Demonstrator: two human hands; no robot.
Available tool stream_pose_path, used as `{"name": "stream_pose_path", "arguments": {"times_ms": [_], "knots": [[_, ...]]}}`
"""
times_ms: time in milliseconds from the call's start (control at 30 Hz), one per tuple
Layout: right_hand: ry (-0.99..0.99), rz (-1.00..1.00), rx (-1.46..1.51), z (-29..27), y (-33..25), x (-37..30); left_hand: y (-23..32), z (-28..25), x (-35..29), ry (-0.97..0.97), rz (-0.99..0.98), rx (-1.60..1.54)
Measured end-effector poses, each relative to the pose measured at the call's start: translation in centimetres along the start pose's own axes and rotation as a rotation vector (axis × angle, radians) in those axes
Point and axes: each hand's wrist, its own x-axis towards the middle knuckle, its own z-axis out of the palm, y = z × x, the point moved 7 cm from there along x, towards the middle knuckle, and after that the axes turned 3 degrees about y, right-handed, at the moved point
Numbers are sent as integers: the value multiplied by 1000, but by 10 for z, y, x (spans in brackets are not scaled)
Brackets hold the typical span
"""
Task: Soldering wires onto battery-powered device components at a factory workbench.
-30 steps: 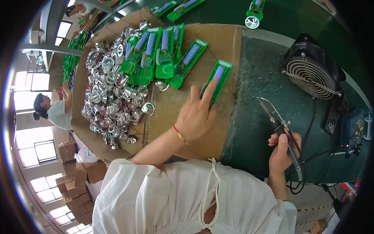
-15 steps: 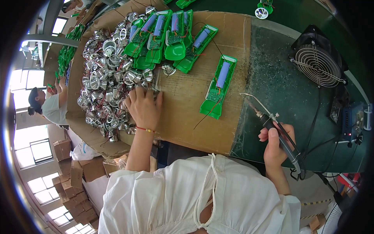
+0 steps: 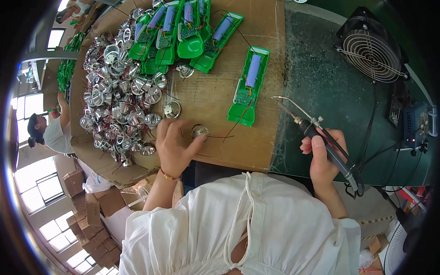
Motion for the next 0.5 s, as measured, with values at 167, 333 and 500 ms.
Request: {"name": "stream_pose_path", "arguments": {"times_ms": [167,333,500], "knots": [[-4,-5,22,4,-6,-3,34,29,11,-276,98,-9],[-65,23,0,6,-6,-9,0,22,18,-127,-95,-141],[-279,-59,-31,34,-11,-9,2,52,25,-321,-534,-586]]}}
